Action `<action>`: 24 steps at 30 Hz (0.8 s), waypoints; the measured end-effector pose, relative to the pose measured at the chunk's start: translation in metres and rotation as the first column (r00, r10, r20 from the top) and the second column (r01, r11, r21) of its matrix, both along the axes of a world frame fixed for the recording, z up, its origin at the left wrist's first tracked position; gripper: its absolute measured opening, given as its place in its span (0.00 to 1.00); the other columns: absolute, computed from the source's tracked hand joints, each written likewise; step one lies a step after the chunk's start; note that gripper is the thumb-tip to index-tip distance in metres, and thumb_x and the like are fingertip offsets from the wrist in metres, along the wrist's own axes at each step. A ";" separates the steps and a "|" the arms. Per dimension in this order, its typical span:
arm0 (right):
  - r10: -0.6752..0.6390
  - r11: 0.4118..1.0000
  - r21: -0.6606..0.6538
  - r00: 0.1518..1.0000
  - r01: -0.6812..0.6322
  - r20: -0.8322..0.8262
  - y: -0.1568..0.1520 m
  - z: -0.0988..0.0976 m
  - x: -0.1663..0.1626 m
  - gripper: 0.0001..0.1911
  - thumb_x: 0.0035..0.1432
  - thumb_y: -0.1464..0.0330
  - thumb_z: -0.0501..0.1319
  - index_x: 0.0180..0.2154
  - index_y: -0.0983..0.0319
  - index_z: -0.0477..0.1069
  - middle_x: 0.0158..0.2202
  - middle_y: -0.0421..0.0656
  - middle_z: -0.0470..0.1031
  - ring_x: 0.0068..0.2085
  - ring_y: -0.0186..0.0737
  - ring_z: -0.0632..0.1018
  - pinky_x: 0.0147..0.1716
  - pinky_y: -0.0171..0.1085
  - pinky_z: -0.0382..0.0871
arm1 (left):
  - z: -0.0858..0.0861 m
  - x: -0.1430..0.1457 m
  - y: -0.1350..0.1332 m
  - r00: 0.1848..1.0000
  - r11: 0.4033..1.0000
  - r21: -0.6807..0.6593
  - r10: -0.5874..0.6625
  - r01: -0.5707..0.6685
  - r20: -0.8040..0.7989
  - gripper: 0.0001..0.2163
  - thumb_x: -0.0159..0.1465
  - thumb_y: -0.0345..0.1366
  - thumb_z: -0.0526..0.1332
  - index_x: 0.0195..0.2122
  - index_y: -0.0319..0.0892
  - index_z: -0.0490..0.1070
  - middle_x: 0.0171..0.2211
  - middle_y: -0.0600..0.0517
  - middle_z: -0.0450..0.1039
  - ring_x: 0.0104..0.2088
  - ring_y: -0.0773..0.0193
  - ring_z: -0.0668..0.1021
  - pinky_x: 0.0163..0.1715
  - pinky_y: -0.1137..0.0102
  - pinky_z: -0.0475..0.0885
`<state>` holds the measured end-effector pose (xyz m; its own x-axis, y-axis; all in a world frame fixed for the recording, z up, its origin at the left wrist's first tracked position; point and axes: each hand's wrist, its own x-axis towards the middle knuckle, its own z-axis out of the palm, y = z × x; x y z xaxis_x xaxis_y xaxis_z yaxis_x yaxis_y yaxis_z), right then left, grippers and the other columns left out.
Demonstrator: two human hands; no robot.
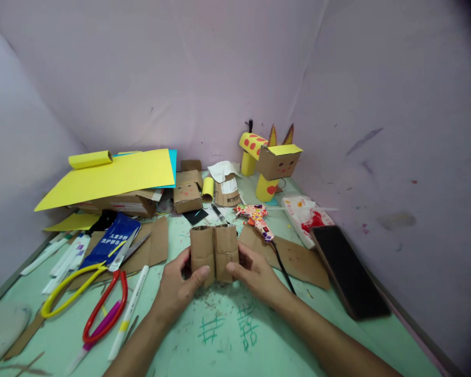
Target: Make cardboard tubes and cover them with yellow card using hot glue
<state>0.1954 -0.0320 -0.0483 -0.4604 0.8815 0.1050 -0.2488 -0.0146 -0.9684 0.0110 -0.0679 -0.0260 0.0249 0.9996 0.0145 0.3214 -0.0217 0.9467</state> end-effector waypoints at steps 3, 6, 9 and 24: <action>0.017 1.000 0.002 1.000 -0.017 -0.005 -0.001 0.002 0.001 0.27 0.51 0.58 0.65 0.52 0.59 0.68 0.50 0.47 0.74 0.52 0.51 0.73 0.52 0.50 0.64 | 0.002 0.001 -0.001 1.000 1.000 -0.013 0.003 -0.002 0.019 0.25 0.57 0.48 0.59 0.49 0.35 0.66 0.45 0.45 0.76 0.43 0.52 0.77 0.40 0.65 0.72; 0.056 0.998 -0.011 0.998 -0.056 -0.015 -0.005 0.006 0.002 0.28 0.52 0.55 0.64 0.52 0.59 0.67 0.50 0.48 0.74 0.53 0.52 0.72 0.52 0.50 0.64 | 0.002 0.003 -0.001 0.999 1.000 -0.014 0.016 -0.016 0.032 0.25 0.56 0.48 0.60 0.50 0.35 0.65 0.45 0.44 0.76 0.44 0.52 0.77 0.41 0.65 0.72; 0.100 0.994 -0.033 0.994 -0.101 -0.033 -0.009 0.011 0.001 0.33 0.48 0.54 0.66 0.54 0.59 0.65 0.52 0.47 0.72 0.54 0.53 0.70 0.52 0.49 0.64 | 0.002 0.005 -0.001 0.998 0.998 -0.040 0.046 -0.045 0.047 0.32 0.55 0.48 0.61 0.57 0.36 0.57 0.46 0.44 0.76 0.45 0.52 0.78 0.41 0.65 0.73; -0.052 0.967 -0.251 0.997 0.037 -0.053 -0.013 0.010 -0.002 0.32 0.39 0.58 0.73 0.46 0.61 0.68 0.49 0.49 0.75 0.51 0.53 0.73 0.52 0.50 0.65 | 0.014 -0.002 -0.003 0.985 0.979 -0.200 0.080 -0.048 0.156 0.32 0.54 0.49 0.63 0.55 0.36 0.60 0.45 0.42 0.76 0.45 0.52 0.78 0.41 0.66 0.74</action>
